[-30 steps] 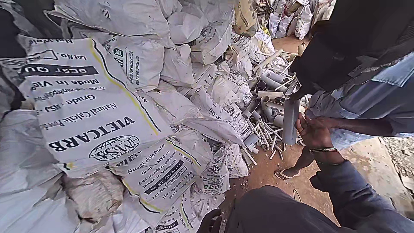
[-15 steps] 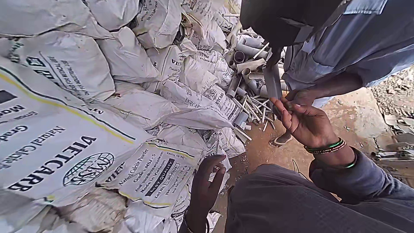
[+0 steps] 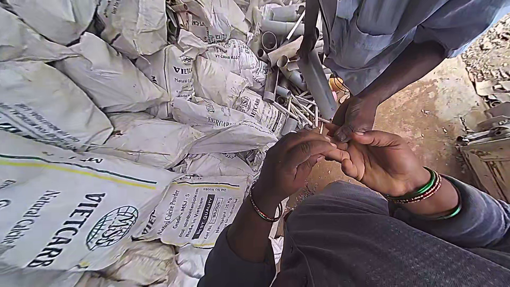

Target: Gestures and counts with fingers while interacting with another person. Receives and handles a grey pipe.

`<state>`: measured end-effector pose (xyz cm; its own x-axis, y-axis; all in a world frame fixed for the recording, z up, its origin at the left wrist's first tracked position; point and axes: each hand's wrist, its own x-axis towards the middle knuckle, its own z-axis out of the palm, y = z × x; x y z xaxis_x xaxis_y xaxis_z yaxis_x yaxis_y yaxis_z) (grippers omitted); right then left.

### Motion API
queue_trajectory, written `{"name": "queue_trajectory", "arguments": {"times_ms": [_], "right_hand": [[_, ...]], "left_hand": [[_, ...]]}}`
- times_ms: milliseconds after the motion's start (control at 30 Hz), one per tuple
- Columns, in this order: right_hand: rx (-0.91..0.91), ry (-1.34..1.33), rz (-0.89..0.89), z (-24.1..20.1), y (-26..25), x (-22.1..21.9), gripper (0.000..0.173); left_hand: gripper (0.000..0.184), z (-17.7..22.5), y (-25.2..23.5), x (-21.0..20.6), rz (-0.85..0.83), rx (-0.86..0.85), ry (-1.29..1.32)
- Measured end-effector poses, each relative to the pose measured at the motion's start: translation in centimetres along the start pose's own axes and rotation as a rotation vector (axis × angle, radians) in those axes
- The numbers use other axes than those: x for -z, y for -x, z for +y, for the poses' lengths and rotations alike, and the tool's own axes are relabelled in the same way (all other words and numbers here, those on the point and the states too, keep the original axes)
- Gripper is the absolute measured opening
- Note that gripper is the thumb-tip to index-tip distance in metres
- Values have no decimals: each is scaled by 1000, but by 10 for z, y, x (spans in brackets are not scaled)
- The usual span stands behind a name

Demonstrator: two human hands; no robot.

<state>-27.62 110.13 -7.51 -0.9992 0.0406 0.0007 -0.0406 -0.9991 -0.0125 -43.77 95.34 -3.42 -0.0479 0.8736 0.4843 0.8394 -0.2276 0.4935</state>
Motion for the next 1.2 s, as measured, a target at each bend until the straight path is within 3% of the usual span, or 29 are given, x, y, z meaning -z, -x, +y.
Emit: {"name": "queue_trajectory", "arguments": {"times_ms": [467, 933, 1200], "right_hand": [[-64, 39, -7, -6, 2, 5, 46], [-93, -6, 23, 3, 4, -3, 41], [-90, -13, 96, 9, 9, -5, 55]], "left_hand": [[14, -4, 3, 4, -2, 93, 108], [13, 1, 5, 23, -161, 134, 302], [13, 4, 12, 14, -108, 189, 384]]}}
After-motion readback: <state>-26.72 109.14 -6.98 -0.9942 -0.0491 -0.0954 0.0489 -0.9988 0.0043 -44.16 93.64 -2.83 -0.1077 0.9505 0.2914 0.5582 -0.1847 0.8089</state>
